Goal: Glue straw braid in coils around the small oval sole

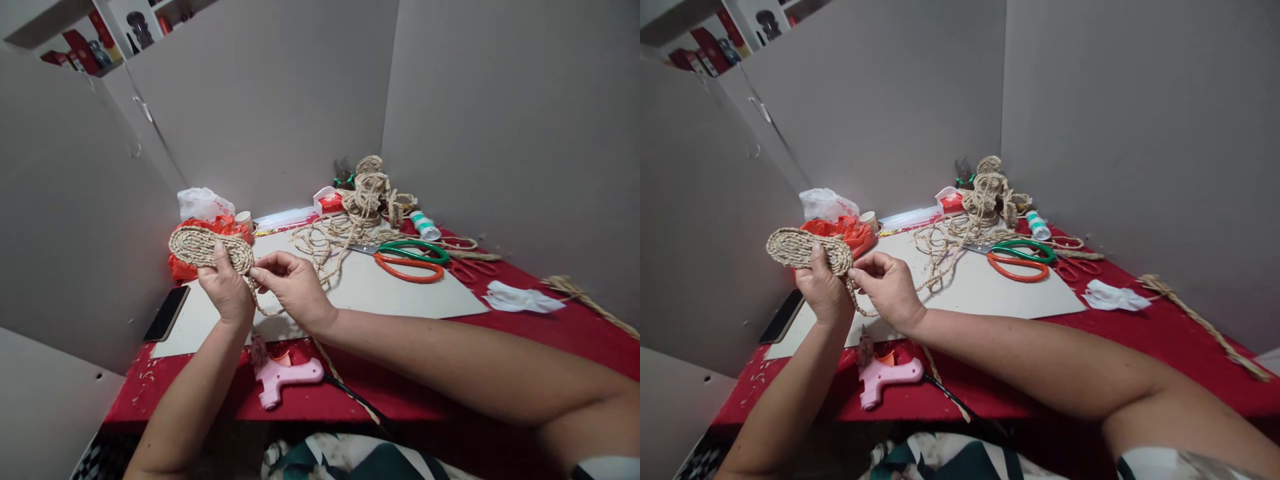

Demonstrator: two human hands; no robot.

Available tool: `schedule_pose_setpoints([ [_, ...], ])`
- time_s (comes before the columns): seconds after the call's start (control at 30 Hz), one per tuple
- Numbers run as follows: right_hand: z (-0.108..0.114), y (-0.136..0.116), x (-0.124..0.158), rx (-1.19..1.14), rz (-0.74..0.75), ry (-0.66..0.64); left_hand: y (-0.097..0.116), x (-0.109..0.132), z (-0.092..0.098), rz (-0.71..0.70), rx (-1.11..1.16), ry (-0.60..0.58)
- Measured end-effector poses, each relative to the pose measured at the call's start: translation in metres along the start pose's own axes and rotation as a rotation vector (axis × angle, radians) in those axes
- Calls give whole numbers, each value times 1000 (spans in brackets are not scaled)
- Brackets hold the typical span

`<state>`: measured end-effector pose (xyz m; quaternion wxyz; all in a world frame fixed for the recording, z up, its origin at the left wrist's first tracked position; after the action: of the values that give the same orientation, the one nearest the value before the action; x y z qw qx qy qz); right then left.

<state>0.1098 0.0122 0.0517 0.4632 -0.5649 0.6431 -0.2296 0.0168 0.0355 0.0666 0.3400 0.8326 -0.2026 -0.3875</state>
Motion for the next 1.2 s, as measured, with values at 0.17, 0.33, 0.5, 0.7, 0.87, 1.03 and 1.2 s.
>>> schedule_pose_setpoints([
  [0.17, -2, 3, 4, -74, -50, 12, 1, 2, 0, -109, -101, 10],
  [0.33, -6, 4, 2, -89, -89, 38, -2, 3, -2, -157, -98, 4],
  [0.5, -14, 3, -4, -167, -169, 65, -9, 2, 2, -193, -110, 41],
  [0.7, -19, -4, -16, -398, -184, 22, -6, 7, 7, -300, -393, -91],
  [0.87, -9, -18, -31, -453, -138, -45, -3, 10, 19, -295, -492, -361],
  [1.03, 14, -35, -39, -222, 62, -137, -3, -10, 50, -102, -464, -585],
  [1.2, 27, -30, -31, 116, 166, -313, 13, -24, 62, 359, -180, -529],
])
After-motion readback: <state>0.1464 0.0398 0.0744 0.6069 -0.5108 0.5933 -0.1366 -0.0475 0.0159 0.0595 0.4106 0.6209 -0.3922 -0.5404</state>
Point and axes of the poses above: each hand's wrist, its own x-axis away from the middle knuckle, its own z-axis out of the back of the hand, y = z × x, the point moved 1 cm from there along -x, towards the middle knuckle, and after that the axes turned 2 degrees about z, right-handed, at the moved point
